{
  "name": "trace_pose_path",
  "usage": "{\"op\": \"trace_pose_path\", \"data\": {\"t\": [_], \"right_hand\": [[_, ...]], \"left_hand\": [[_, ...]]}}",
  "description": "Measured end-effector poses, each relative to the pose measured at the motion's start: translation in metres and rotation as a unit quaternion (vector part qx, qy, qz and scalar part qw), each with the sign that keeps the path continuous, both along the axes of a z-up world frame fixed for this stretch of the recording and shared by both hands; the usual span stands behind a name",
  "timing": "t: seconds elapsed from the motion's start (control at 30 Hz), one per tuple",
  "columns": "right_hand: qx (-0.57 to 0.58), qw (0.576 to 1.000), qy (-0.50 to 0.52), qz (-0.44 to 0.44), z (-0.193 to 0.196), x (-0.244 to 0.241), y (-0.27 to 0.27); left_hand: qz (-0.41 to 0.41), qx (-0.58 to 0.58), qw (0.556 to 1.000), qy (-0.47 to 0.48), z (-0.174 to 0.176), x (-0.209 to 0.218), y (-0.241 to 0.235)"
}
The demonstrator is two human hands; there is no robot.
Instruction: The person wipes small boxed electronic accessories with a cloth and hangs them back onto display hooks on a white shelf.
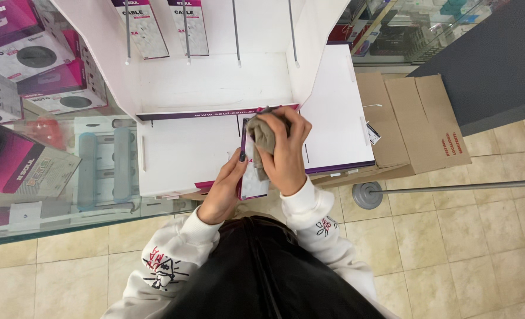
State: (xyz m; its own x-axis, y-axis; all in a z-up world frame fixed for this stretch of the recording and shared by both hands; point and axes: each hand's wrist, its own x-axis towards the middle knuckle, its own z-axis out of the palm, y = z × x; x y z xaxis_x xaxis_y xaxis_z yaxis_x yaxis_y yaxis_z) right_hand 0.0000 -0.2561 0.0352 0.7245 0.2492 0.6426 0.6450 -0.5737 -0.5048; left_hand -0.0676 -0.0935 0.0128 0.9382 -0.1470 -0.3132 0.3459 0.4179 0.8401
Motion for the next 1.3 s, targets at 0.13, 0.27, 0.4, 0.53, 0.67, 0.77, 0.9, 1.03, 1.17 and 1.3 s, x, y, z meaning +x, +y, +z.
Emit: {"op": "trace_pose_path", "data": {"t": [0.13,0.27,0.4,0.53,0.67,0.77,0.9,1.03,1.17,1.3], "right_hand": [[-0.049,0.998,-0.039,0.011,-0.061,-0.038,0.008],[-0.085,0.980,-0.180,0.016,-0.100,-0.053,0.001],[-0.001,0.992,-0.127,-0.006,-0.089,-0.052,-0.026],[0.090,0.994,-0.064,0.007,-0.069,-0.065,-0.046],[0.134,0.989,-0.066,0.015,-0.069,-0.075,-0.057],[0.137,0.989,-0.055,-0.008,-0.077,-0.080,-0.069],[0.145,0.987,-0.064,-0.015,-0.074,-0.076,-0.074],[0.146,0.987,-0.070,-0.013,-0.073,-0.072,-0.077],[0.146,0.987,-0.065,-0.008,-0.073,-0.066,-0.077],[0.149,0.986,-0.068,0.004,-0.068,-0.065,-0.075]], "left_hand": [[0.054,-0.058,0.995,-0.056,0.018,0.009,0.007],[0.116,-0.023,0.973,-0.197,-0.014,0.037,0.022],[0.087,0.036,0.967,-0.239,-0.007,0.058,0.027],[0.110,0.105,0.950,-0.273,-0.003,0.083,0.028],[0.129,0.159,0.933,-0.295,-0.013,0.105,0.029],[0.128,0.177,0.930,-0.296,-0.020,0.104,0.026],[0.134,0.177,0.928,-0.298,-0.020,0.108,0.022],[0.142,0.192,0.922,-0.305,-0.012,0.107,0.023],[0.153,0.209,0.919,-0.298,-0.032,0.123,0.026],[0.184,0.273,0.887,-0.323,-0.044,0.177,0.033]]}}
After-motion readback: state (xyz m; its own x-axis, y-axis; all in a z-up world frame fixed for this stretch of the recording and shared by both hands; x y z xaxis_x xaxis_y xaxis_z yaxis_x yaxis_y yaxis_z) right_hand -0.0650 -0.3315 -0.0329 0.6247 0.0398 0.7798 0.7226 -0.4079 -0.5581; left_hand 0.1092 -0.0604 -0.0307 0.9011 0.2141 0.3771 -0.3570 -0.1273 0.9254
